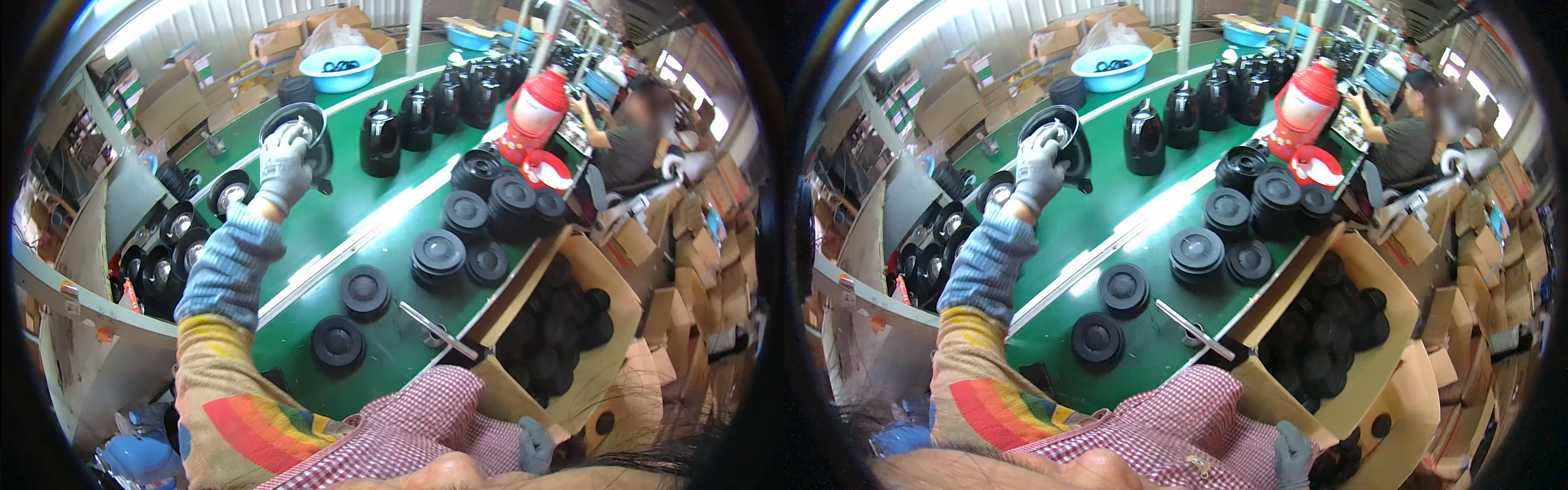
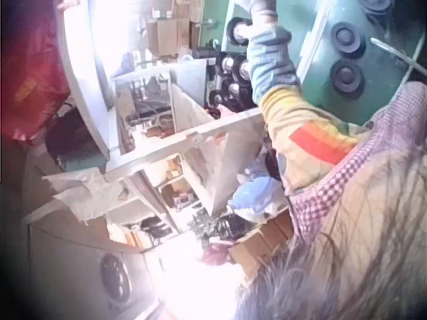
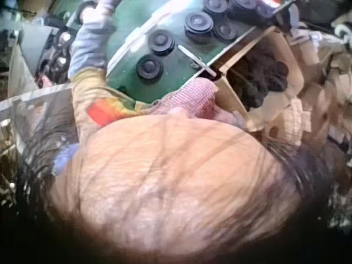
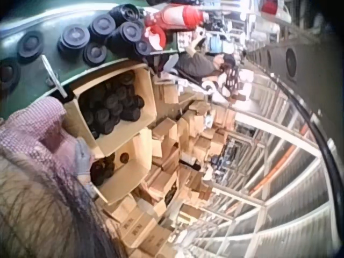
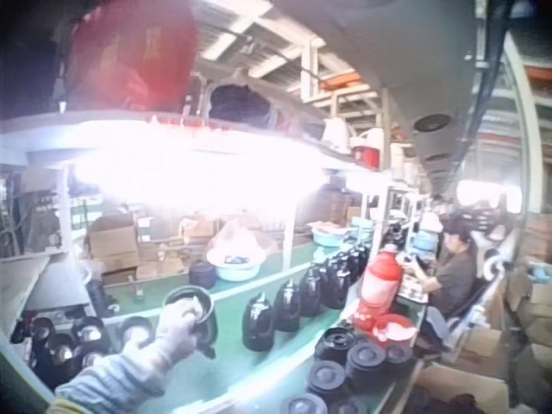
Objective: The person repeatedly picks up black pot lids from a cardboard box, places them on a green workbench, and uses a metal tool to press or adjust the center of each lid. Finished lids are placed back into the box. The process is repeated for multiple lids.
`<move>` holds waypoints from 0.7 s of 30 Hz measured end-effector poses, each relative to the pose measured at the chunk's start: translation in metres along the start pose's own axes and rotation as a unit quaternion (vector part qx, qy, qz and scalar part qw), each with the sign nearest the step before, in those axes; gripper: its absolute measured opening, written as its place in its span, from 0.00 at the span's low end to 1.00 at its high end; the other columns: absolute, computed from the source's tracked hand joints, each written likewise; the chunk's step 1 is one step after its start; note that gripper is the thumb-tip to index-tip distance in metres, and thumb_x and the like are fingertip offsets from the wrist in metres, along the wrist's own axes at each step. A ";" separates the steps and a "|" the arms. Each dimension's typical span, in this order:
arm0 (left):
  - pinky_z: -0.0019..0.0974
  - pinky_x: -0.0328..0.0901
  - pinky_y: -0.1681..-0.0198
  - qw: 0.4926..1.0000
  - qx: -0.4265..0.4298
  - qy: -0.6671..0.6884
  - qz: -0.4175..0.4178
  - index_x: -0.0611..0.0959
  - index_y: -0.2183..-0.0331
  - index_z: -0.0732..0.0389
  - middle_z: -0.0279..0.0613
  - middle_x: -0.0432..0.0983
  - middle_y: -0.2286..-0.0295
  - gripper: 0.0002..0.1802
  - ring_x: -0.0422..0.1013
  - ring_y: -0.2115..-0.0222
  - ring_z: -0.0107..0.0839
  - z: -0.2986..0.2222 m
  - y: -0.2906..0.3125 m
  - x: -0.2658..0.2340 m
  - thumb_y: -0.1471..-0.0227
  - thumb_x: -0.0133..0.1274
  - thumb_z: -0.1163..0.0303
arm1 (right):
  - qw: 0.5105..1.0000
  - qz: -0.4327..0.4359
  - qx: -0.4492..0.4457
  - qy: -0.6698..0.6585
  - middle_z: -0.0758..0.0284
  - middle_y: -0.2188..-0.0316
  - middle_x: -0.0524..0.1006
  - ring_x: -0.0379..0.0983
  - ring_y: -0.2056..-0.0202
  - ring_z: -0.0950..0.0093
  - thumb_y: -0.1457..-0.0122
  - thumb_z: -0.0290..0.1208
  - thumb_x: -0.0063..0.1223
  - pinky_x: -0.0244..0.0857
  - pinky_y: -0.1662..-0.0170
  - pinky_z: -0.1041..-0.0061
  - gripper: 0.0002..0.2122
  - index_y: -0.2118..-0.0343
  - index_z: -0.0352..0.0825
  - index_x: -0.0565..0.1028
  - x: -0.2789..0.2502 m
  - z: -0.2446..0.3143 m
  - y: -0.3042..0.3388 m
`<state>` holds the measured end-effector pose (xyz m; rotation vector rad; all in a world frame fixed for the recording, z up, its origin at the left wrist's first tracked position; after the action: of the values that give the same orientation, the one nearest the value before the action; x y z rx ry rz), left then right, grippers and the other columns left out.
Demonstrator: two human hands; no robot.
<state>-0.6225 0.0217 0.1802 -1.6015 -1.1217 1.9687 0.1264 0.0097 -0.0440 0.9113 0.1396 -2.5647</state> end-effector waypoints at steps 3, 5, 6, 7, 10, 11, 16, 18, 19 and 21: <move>0.54 0.61 0.41 0.985 0.113 0.133 0.015 0.81 0.64 0.65 0.50 0.74 0.48 0.23 0.67 0.44 0.56 -0.109 -0.004 -0.094 0.68 0.67 0.73 | 0.998 -0.033 -0.059 -0.006 0.55 0.55 0.81 0.78 0.52 0.59 0.41 0.24 0.57 0.69 0.45 0.65 0.12 0.55 0.28 0.80 -0.020 0.077 -0.007; 0.54 0.61 0.41 0.953 0.171 0.244 0.046 0.80 0.66 0.65 0.51 0.72 0.46 0.20 0.66 0.43 0.56 -0.184 0.008 -0.131 0.66 0.67 0.73 | 0.993 -0.072 -0.091 0.014 0.55 0.54 0.81 0.77 0.51 0.59 0.41 0.24 0.56 0.69 0.44 0.65 0.12 0.55 0.28 0.80 -0.031 0.094 -0.002; 0.54 0.62 0.41 0.939 0.204 0.267 0.070 0.81 0.65 0.65 0.51 0.72 0.46 0.21 0.66 0.42 0.56 -0.220 0.018 -0.144 0.66 0.66 0.72 | 0.990 -0.073 -0.120 0.012 0.54 0.52 0.80 0.77 0.50 0.59 0.40 0.24 0.56 0.68 0.44 0.66 0.13 0.53 0.28 0.79 -0.038 0.129 -0.006; 0.54 0.63 0.42 0.922 0.221 0.302 0.100 0.82 0.63 0.65 0.51 0.72 0.46 0.22 0.66 0.42 0.55 -0.254 0.030 -0.155 0.65 0.66 0.70 | 0.983 -0.076 -0.166 -0.017 0.53 0.49 0.78 0.75 0.47 0.59 0.39 0.24 0.56 0.66 0.42 0.66 0.15 0.50 0.27 0.78 -0.040 0.149 -0.012; 0.49 0.66 0.43 0.875 0.226 0.391 0.176 0.83 0.62 0.66 0.51 0.72 0.45 0.23 0.67 0.42 0.52 -0.338 0.085 -0.168 0.63 0.67 0.68 | 0.970 -0.059 -0.221 -0.085 0.51 0.36 0.67 0.61 0.34 0.59 0.31 0.34 0.49 0.52 0.32 0.66 0.23 0.37 0.27 0.67 -0.044 0.202 -0.021; 0.47 0.67 0.44 0.860 0.239 0.416 0.174 0.84 0.62 0.65 0.51 0.73 0.47 0.23 0.68 0.43 0.50 -0.362 0.103 -0.172 0.64 0.68 0.66 | 0.965 -0.067 -0.247 -0.060 0.51 0.35 0.64 0.59 0.33 0.59 0.29 0.38 0.48 0.50 0.31 0.66 0.26 0.35 0.27 0.63 -0.045 0.214 -0.020; 0.45 0.70 0.50 0.835 0.271 0.429 0.214 0.85 0.64 0.64 0.47 0.78 0.55 0.23 0.74 0.53 0.47 -0.473 0.182 -0.213 0.62 0.68 0.59 | 0.952 0.009 -0.045 -0.304 0.56 0.39 0.68 0.66 0.40 0.70 0.31 0.37 0.50 0.59 0.37 0.74 0.29 0.35 0.21 0.59 -0.027 0.159 -0.007; 0.45 0.70 0.56 0.828 0.288 0.415 0.245 0.86 0.65 0.62 0.44 0.78 0.60 0.22 0.74 0.58 0.43 -0.506 0.212 -0.229 0.59 0.66 0.55 | 0.962 0.030 -0.060 -0.265 0.58 0.41 0.72 0.69 0.42 0.70 0.33 0.29 0.49 0.62 0.38 0.73 0.24 0.38 0.23 0.65 -0.026 0.127 0.007; 0.44 0.70 0.58 0.830 0.295 0.396 0.259 0.86 0.66 0.61 0.43 0.78 0.62 0.22 0.74 0.60 0.42 -0.517 0.230 -0.234 0.57 0.65 0.53 | 0.967 0.062 -0.076 -0.234 0.59 0.43 0.74 0.71 0.44 0.69 0.35 0.26 0.48 0.63 0.39 0.72 0.21 0.40 0.23 0.68 -0.021 0.110 0.014; 0.44 0.71 0.60 0.812 0.327 0.335 0.348 0.85 0.65 0.60 0.42 0.78 0.61 0.22 0.75 0.60 0.41 -0.534 0.257 -0.231 0.54 0.63 0.51 | 0.973 0.075 -0.081 -0.204 0.57 0.50 0.79 0.75 0.48 0.68 0.38 0.25 0.42 0.65 0.39 0.71 0.19 0.47 0.26 0.77 -0.015 0.096 0.025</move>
<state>-0.0049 -0.1140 0.1128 -2.1345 0.4532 1.5731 0.0913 -0.0300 0.0414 0.3109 0.1509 -2.4937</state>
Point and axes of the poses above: each hand's wrist, its own y-axis away from the middle knuckle, its own x-axis out of the palm, z = x × y, the point moved 7 cm from there along -y, towards the middle knuckle
